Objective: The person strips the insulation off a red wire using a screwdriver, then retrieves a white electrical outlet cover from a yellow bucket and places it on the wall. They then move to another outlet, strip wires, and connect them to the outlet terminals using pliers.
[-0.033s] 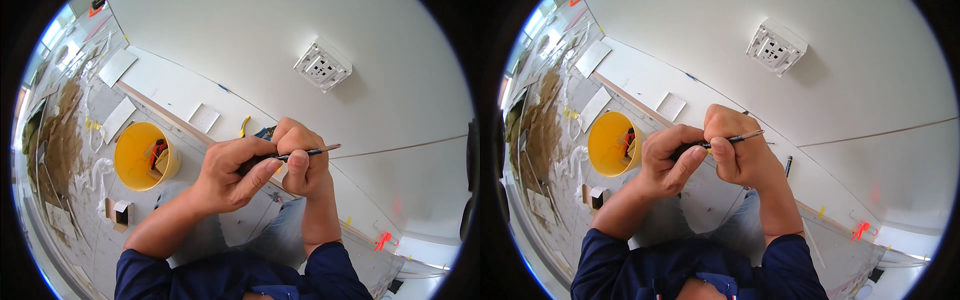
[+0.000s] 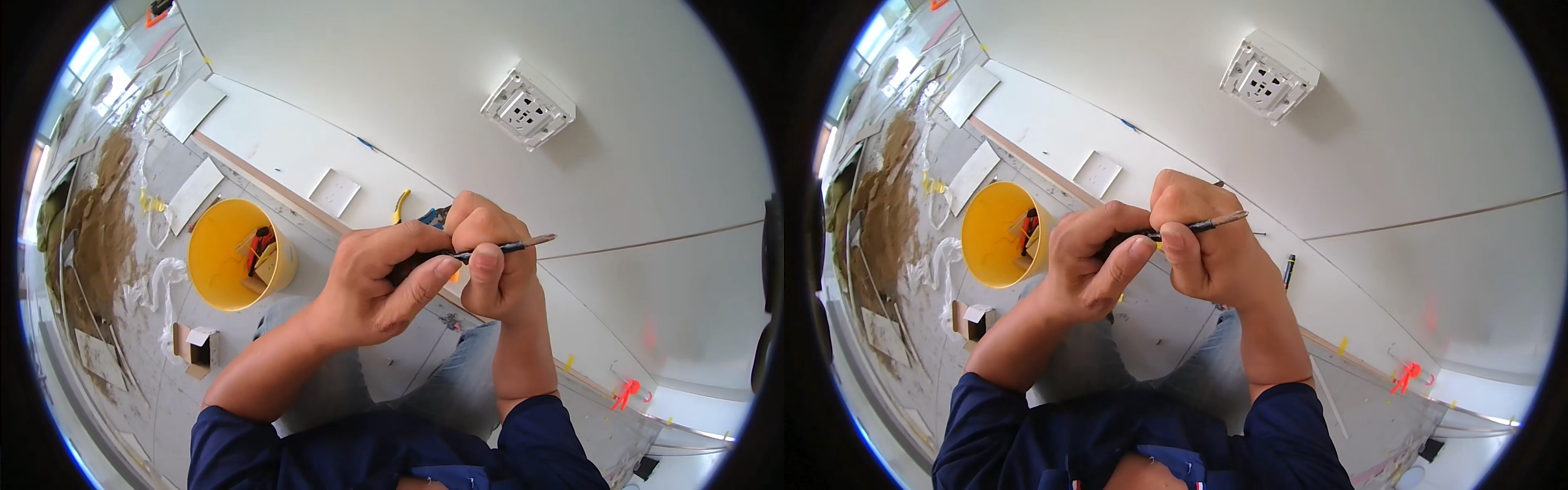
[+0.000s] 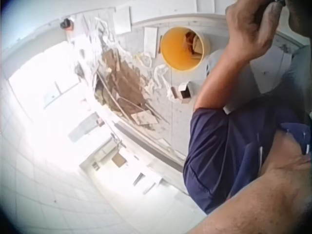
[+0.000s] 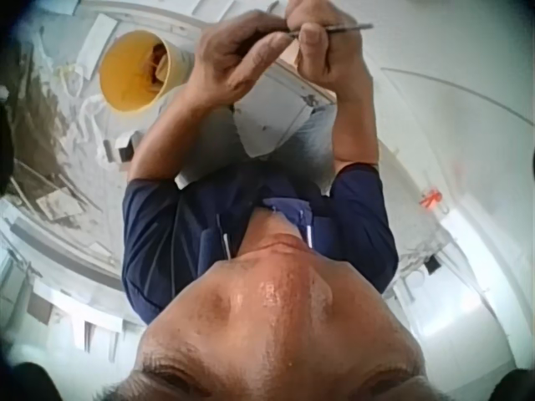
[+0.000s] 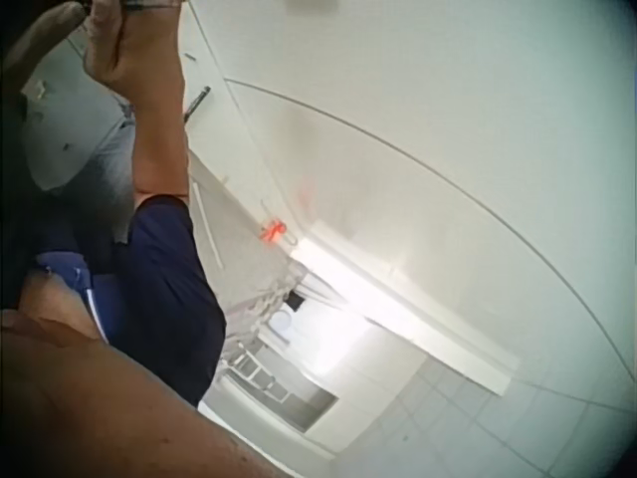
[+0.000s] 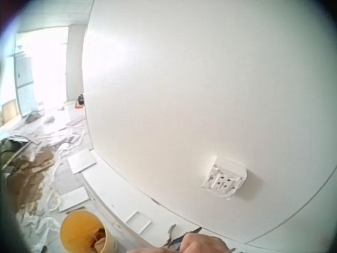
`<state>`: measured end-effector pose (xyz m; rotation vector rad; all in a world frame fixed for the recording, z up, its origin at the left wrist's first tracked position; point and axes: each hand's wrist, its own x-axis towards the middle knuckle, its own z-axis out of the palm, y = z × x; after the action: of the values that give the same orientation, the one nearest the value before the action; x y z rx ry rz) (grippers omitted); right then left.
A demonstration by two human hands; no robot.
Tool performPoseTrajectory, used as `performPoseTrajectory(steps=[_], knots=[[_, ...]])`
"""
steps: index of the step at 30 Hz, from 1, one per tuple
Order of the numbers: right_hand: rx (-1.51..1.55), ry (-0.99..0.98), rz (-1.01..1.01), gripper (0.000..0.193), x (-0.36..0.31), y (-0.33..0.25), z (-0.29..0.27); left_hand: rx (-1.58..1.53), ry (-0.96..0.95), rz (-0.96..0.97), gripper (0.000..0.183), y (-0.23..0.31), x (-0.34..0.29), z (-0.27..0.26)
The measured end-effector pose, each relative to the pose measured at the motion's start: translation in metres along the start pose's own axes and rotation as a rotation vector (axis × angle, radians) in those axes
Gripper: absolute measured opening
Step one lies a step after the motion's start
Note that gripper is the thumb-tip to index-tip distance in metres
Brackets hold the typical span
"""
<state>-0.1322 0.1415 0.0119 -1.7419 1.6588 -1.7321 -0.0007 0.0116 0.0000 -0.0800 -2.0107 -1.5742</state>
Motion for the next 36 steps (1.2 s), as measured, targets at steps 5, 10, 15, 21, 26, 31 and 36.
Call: performPoseTrajectory(steps=[5, 10, 15, 21, 26, 31, 36], knots=[[0.08, 0.045, 0.108, 0.032, -0.007, 0.019, 0.006, -0.024, 0.03, -0.188, 0.02, -0.003, -0.003, 0.001], [0.122, 0.23, 0.151, 0.036, -0.005, 0.02, 0.0, -0.044, 0.083, -0.22, 0.022, -0.008, -0.003, 0.009], [0.294, 0.325, 0.177, 0.045, -0.007, 0.015, 0.003, -0.234, 0.046, -0.339, 0.022, -0.007, -0.004, 0.017], [0.473, 0.374, 0.271, 0.043, -0.001, -0.004, 0.016, -0.204, -0.013, -0.346, 0.022, -0.011, -0.004, 0.015], [0.689, 0.344, 0.331, 0.044, -0.002, -0.018, 0.012, -0.257, -0.036, -0.319, 0.023, -0.023, -0.01, 0.02], [0.497, 0.269, 0.359, 0.048, -0.005, -0.015, 0.007, -0.258, -0.017, -0.344, 0.024, -0.022, -0.008, 0.023], [0.231, 0.426, 0.359, 0.05, -0.014, -0.002, -0.03, -0.261, 0.001, -0.35, 0.032, -0.029, -0.003, 0.014]])
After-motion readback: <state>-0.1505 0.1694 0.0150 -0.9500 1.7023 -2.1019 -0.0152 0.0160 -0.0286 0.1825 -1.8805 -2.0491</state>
